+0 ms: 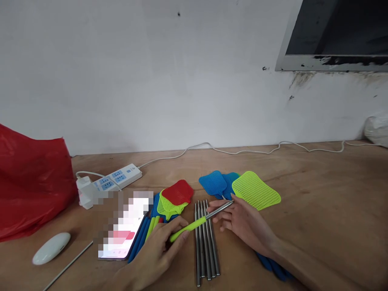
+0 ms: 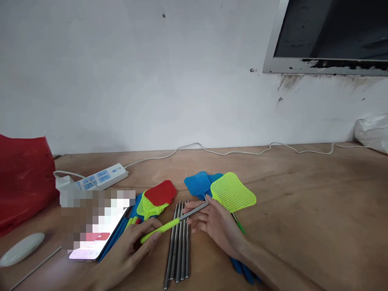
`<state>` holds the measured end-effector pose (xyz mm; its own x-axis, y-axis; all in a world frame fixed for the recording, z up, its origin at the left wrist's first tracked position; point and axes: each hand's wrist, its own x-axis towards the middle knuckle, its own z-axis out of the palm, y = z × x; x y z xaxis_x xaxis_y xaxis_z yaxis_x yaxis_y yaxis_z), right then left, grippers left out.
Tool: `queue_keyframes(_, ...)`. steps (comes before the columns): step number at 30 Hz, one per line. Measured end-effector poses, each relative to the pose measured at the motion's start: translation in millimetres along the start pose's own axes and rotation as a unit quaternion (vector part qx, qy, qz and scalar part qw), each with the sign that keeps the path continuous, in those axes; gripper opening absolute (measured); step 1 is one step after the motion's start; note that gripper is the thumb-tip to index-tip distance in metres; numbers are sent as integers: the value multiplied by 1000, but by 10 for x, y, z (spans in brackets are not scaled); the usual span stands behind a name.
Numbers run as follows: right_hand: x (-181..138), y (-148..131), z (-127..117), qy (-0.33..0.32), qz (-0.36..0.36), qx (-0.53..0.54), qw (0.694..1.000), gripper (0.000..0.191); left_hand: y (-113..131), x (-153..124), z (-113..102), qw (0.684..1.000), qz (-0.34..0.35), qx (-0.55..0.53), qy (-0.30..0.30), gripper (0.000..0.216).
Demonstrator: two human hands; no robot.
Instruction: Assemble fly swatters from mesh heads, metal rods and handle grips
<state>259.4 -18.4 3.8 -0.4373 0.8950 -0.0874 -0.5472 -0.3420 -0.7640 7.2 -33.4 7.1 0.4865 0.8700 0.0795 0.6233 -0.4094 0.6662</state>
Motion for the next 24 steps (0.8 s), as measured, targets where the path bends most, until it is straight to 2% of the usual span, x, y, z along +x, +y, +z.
queue_keyframes(3,1,38,-2,11,-22,-68,997,32,-38,-23,2,999,-3,-1,41,28)
queue_keyframes(6,-9,97,19,-22,-27,-160,987,31,-72,-28,-33,999,10,3,47,25)
queue_keyframes(8,-47,107,85,-58,-10,-230,971,32,-85,-19,-58,999,14,20,41,25)
queue_keyframes(10,-117,53,206,-67,-9,-319,945,27,-81,-6,-76,999,15,40,30,25)
queue_keyframes(11,-157,-5,277,-52,-28,-389,919,21,-71,1,-81,999,16,47,20,26)
queue_keyframes(13,-229,-175,393,-29,-106,-532,840,19,-40,11,-90,998,24,53,-2,27)
queue_keyframes(15,-262,-382,410,-11,-190,-628,755,19,-6,14,-100,997,35,58,-24,28)
queue_keyframes(17,-242,-563,292,-30,-270,-711,649,5,14,9,-117,997,39,63,-31,29)
queue_keyframes(18,-216,-627,191,-46,-305,-735,603,7,17,3,-128,997,39,65,-32,29)
queue_keyframes(19,-183,-668,76,-67,-309,-759,569,14,15,-5,-140,997,38,65,-33,29)
queue_keyframes(21,-116,-681,-151,-83,-296,-796,522,18,6,-26,-164,997,34,58,-31,29)
queue_keyframes(24,-59,-576,-340,-90,-295,-817,486,8,10,-64,-185,998,23,42,-33,28)
